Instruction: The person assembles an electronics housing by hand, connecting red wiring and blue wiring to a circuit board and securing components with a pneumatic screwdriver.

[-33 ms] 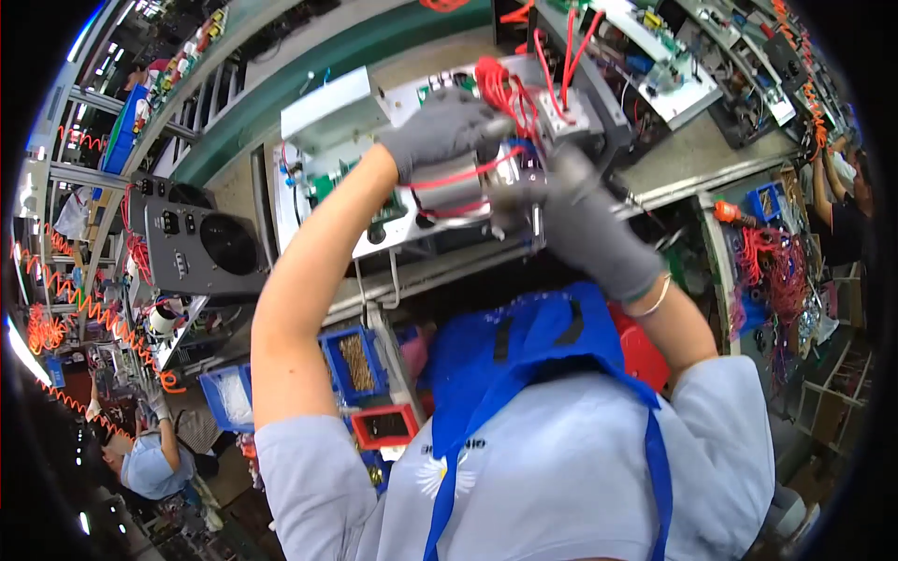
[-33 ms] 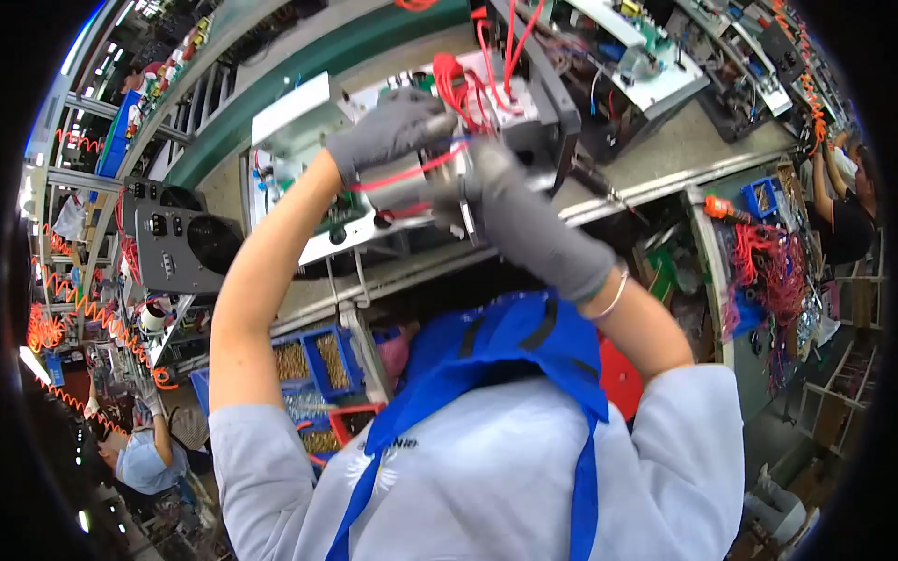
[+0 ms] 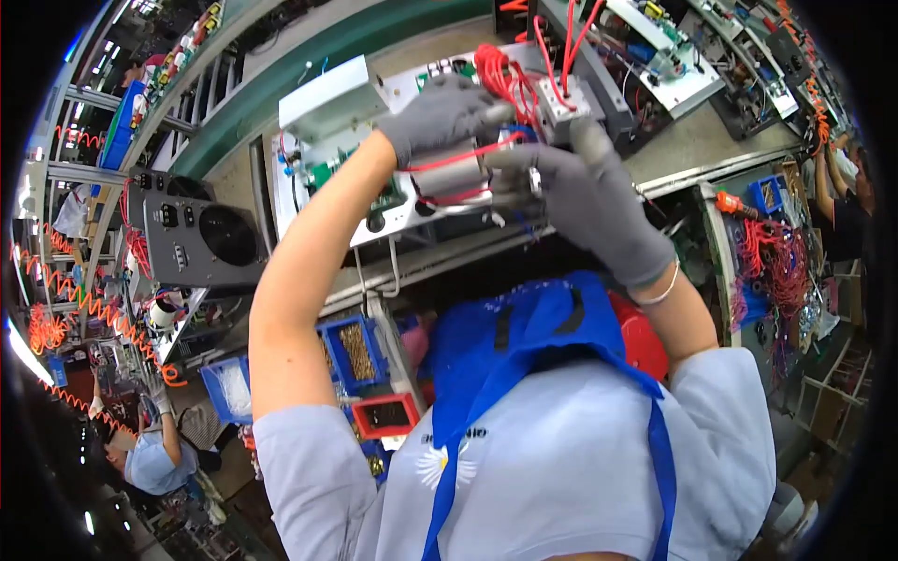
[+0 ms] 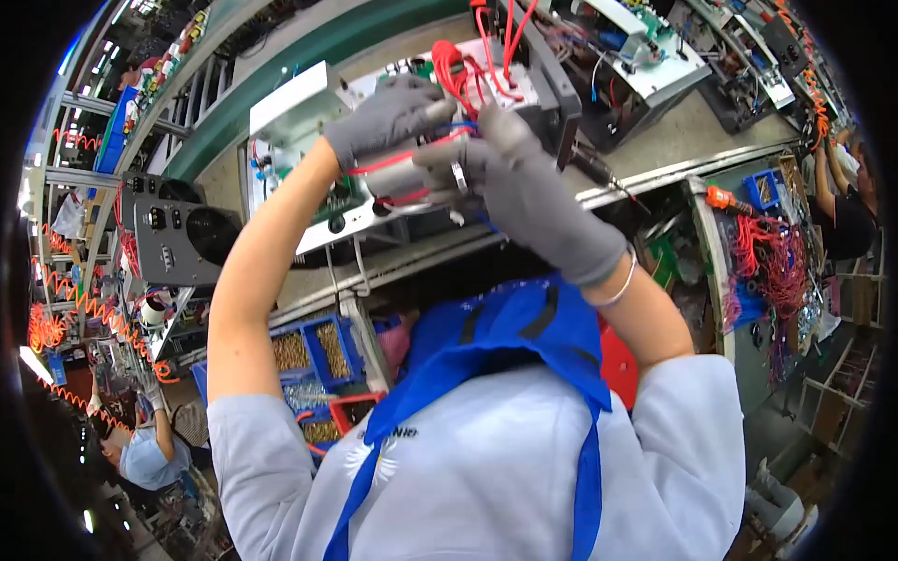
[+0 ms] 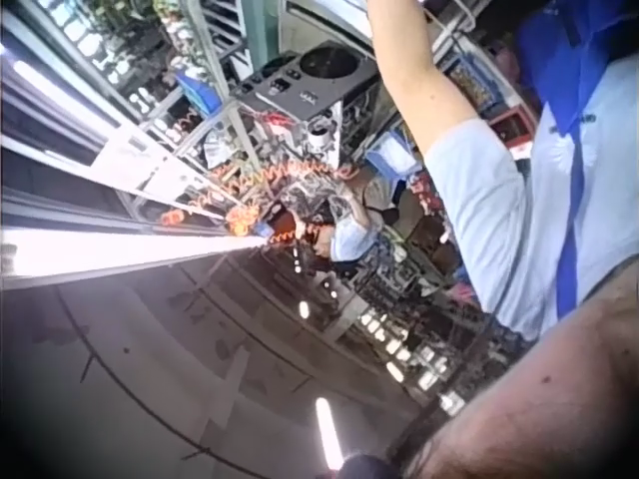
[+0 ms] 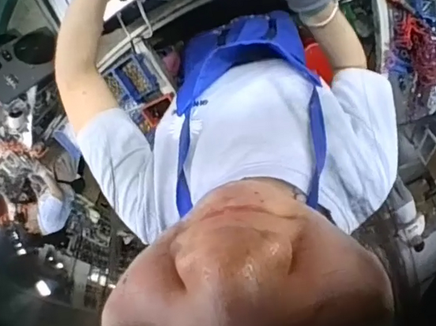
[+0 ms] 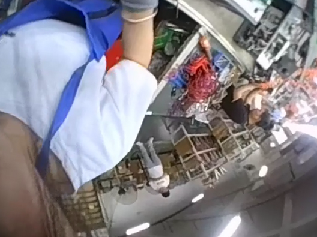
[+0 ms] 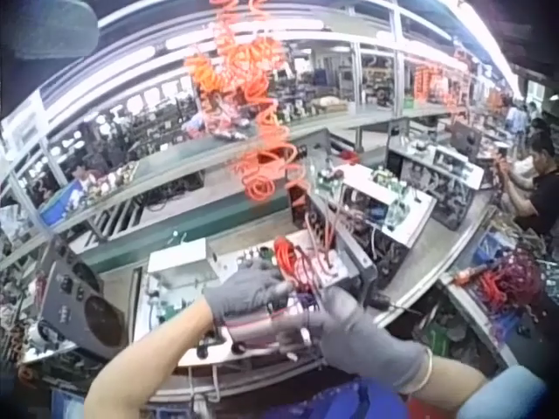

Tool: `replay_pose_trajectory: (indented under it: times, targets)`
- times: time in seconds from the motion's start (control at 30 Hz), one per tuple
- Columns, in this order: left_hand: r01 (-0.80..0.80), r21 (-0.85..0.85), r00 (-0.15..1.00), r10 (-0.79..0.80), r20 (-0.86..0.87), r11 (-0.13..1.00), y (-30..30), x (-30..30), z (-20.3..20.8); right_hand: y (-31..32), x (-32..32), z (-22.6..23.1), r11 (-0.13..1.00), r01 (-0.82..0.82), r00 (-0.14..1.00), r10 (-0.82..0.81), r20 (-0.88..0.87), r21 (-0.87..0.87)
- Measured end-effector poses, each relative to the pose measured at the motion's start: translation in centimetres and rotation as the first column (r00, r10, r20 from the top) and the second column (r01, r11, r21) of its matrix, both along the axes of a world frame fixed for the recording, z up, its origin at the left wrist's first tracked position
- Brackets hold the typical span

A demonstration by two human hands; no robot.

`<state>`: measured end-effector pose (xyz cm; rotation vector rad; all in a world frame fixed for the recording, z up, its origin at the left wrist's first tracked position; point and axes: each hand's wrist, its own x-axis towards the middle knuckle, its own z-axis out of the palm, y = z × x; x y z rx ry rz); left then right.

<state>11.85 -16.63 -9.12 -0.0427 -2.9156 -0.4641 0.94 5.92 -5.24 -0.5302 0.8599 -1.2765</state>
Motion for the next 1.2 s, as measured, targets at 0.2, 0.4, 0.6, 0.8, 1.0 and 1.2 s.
replay_pose_trajectory:
  times: [0.2, 0.4, 0.6, 0.8, 1.0, 1.2]
  targets:
    - [-0.124, 0.082, 0.986, 0.114, 0.118, 0.989, 0.1, -0.7, 0.1, -1.1, 1.6, -4.4, 0.969, 0.054, 0.970, 0.006, -0.243, 0.240]
    - [-0.111, 0.061, 0.985, 0.102, 0.139, 0.992, 0.3, -0.6, 0.4, -0.4, 1.9, -3.7, 0.986, 0.046, 0.948, 0.007, -0.317, 0.159]
    - [-0.077, 0.013, 0.984, 0.074, 0.159, 0.997, 0.4, -0.2, 1.0, -0.3, 0.1, -1.7, 0.995, 0.047, 0.993, -0.037, -0.116, 0.086]
    - [-0.147, 0.005, 0.985, 0.146, 0.098, 0.989, -0.4, -0.9, 0.2, -1.0, 0.3, -3.6, 0.990, 0.070, 0.966, -0.036, -0.256, 0.125]
    - [-0.139, 0.018, 0.975, 0.133, 0.179, 0.990, 0.4, -0.8, 0.9, -0.7, 1.0, -5.8, 0.959, 0.024, 0.965, 0.051, -0.256, 0.282]
    - [-0.090, 0.052, 0.979, 0.079, 0.190, 0.995, 0.4, -0.3, 1.2, -0.8, 0.2, -4.2, 0.996, 0.044, 0.994, -0.035, -0.105, 0.083]
